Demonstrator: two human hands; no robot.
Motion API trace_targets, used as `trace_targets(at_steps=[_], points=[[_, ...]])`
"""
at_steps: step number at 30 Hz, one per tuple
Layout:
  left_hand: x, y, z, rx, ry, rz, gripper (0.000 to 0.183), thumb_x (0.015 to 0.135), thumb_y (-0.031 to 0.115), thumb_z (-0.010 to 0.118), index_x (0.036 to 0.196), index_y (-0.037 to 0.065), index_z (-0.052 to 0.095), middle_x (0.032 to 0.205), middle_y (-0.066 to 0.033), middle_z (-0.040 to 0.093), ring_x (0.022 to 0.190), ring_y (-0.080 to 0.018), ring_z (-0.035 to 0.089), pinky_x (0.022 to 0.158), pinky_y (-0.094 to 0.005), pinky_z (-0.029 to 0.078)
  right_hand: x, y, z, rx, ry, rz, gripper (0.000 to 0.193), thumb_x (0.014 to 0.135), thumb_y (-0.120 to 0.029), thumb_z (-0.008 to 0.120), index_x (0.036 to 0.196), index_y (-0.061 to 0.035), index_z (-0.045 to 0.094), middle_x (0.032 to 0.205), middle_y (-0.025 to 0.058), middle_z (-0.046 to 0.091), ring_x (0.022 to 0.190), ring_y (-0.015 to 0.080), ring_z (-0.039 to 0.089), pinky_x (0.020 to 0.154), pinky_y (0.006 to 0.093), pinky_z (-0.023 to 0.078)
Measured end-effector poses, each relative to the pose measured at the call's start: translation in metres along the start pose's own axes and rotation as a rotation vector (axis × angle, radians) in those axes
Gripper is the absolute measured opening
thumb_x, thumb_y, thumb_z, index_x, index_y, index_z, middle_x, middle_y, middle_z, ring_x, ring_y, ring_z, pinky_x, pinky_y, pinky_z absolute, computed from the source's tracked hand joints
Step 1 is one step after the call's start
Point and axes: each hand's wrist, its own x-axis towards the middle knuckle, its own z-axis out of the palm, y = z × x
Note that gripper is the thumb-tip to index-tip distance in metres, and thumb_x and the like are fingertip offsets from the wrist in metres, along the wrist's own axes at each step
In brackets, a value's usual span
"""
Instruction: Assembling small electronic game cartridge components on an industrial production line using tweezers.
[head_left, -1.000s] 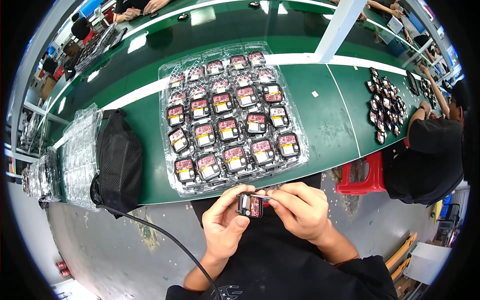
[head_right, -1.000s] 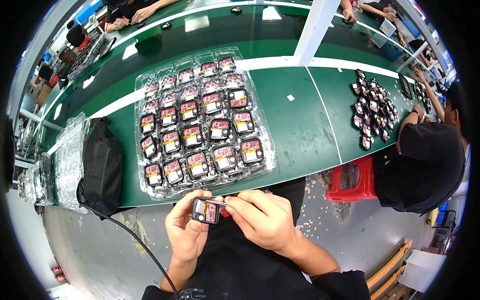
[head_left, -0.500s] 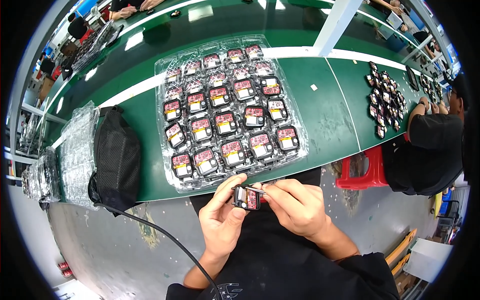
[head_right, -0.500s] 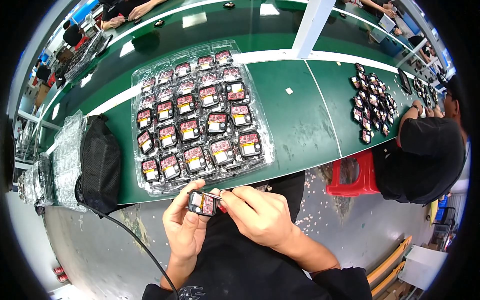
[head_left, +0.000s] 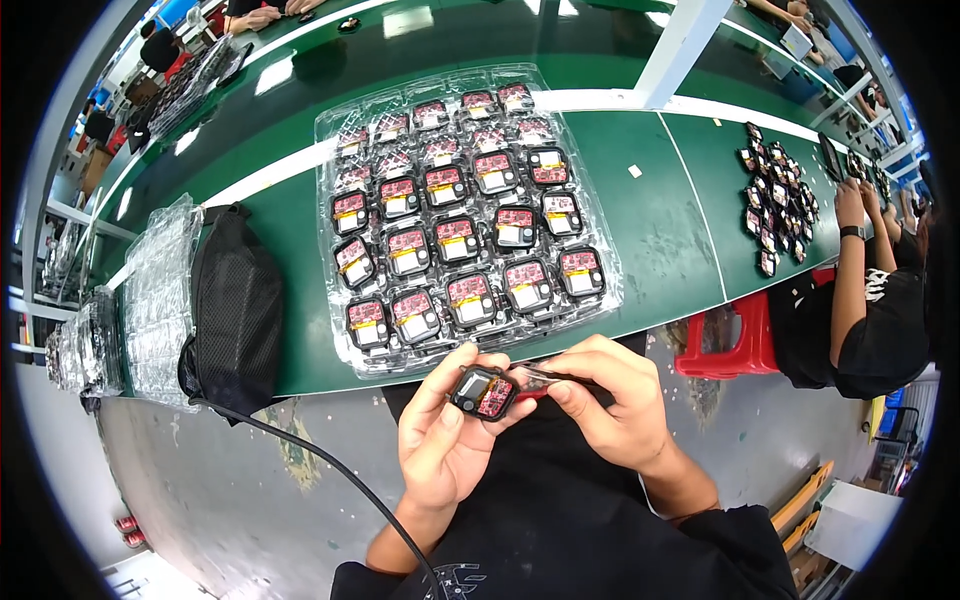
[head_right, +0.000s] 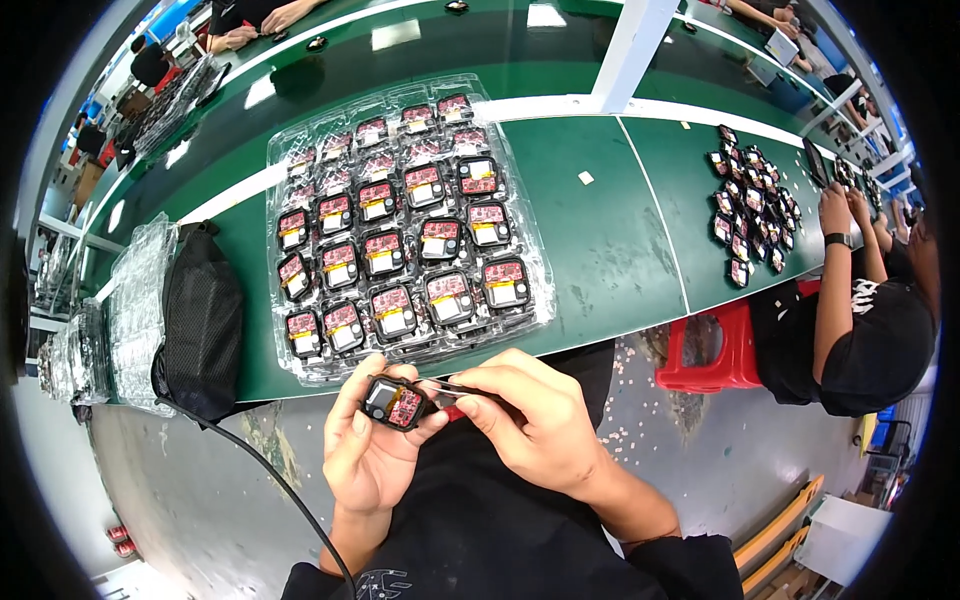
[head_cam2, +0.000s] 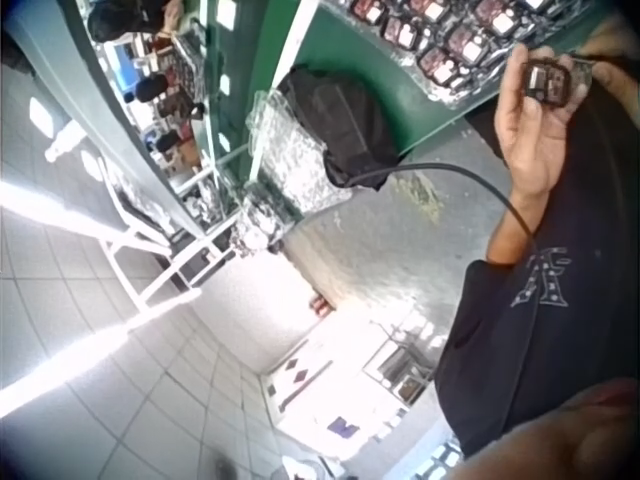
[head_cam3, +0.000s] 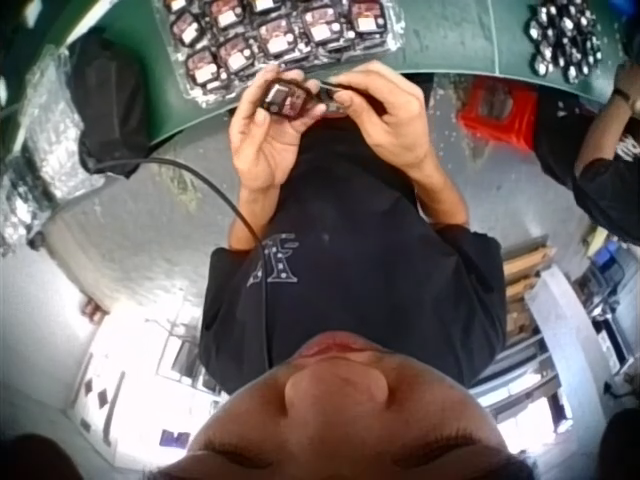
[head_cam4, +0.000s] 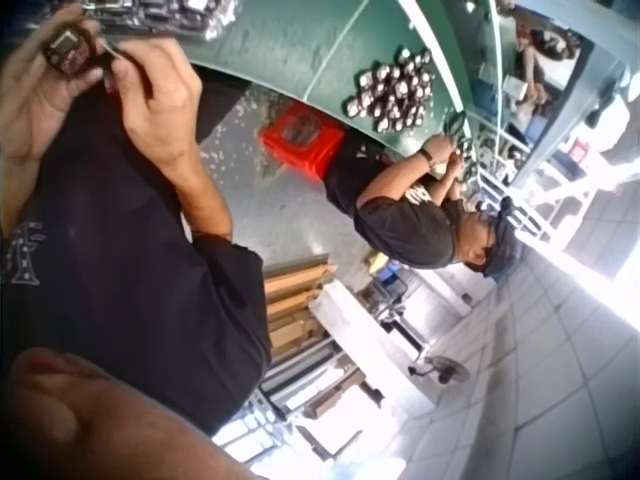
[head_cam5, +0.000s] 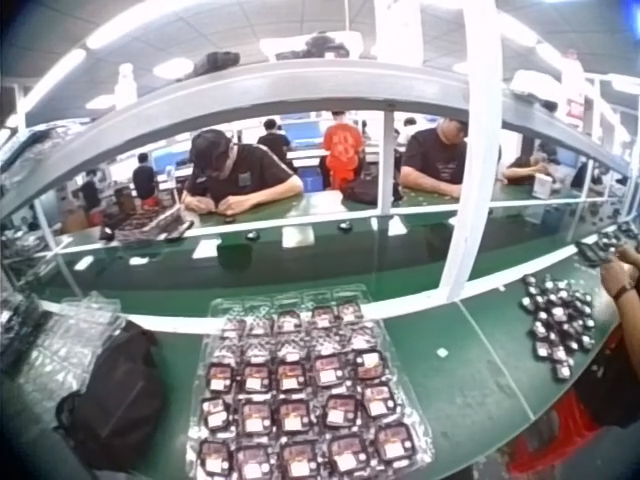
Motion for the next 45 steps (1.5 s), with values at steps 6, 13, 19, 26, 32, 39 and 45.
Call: trace_targets(at_steps=[6,13,19,26,32,39,45], points=[[-0.001,-0.004,-0.004,0.118,0.001,-0.019,0.04,0.108,0.016,0.05,0.141,-0.006,0.046,0.128,-0.0262,0.062,0.118,-0.0398,0.066,0.091,-0.0477,0.065,-0.004,0.006,0.001,0.021,0.009,0.028,0.018,0.092,0.0,0.073,0.109,0.0039,0.071,0.093,0.0135,0.069,0.077,0.0201,0.068,0.067,0.0294,0.055],[-0.001,-0.007,-0.006,0.167,0.044,-0.003,0.031,0.104,0.008,0.058,0.132,-0.003,0.052,0.112,-0.0208,0.067,0.1,-0.0345,0.073,0.069,-0.0404,0.069,-0.005,0.007,-0.002,0.075,-0.01,0.056,0.019,0.092,-0.001,0.073,0.11,0.0034,0.071,0.095,0.0135,0.07,0.08,0.0196,0.068,0.068,0.0297,0.055],[-0.001,-0.01,-0.001,0.211,0.049,0.137,0.028,0.102,0.008,0.062,0.126,-0.003,0.053,0.118,-0.0231,0.068,0.116,-0.0366,0.067,0.076,-0.0427,0.069,-0.011,0.002,0.013,0.227,-0.068,0.109,0.027,0.09,-0.005,0.077,0.113,0.0028,0.067,0.097,0.0111,0.069,0.079,0.0132,0.067,0.064,0.0259,0.053],[-0.006,-0.01,-0.004,0.384,0.003,0.252,0.039,0.098,0.012,0.07,0.13,-0.002,0.052,0.134,-0.0227,0.065,0.136,-0.0366,0.054,0.119,-0.0458,0.04,0.008,0.002,0.019,0.353,-0.168,0.254,0.026,0.091,0.01,0.07,0.114,0.0063,0.059,0.114,0.0132,0.065,0.101,0.0144,0.068,0.085,0.027,0.057],[-0.003,-0.005,0.005,0.378,0.087,0.284,0.07,0.096,0.028,0.073,0.149,0.0,0.037,0.151,-0.0241,0.048,0.135,-0.0392,0.055,0.1,-0.0492,0.057,0.086,-0.004,-0.013,0.165,0.149,-0.015,0.015,0.093,0.004,0.067,0.109,0.0033,0.067,0.098,0.0061,0.067,0.08,0.0061,0.064,0.065,0.022,0.051],[-0.013,-0.005,0.0,0.422,0.031,0.216,0.054,0.102,0.023,0.066,0.144,-0.002,0.042,0.139,-0.0237,0.056,0.125,-0.0366,0.062,0.095,-0.0458,0.059,0.233,0.045,-0.078,-0.515,-0.038,-0.145,0.021,0.09,-0.004,0.068,0.11,0.0024,0.07,0.098,0.0168,0.073,0.087,0.0299,0.071,0.082,0.0384,0.053],[-0.014,-0.002,0.002,0.408,0.032,0.132,0.038,0.103,0.005,0.058,0.138,-0.005,0.048,0.137,-0.0228,0.058,0.123,-0.0312,0.064,0.099,-0.0416,0.056,0.256,0.061,-0.066,-0.708,-0.222,-0.214,0.022,0.087,-0.009,0.072,0.108,-0.0022,0.072,0.104,0.0158,0.073,0.101,0.0366,0.068,0.088,0.0433,0.054]])
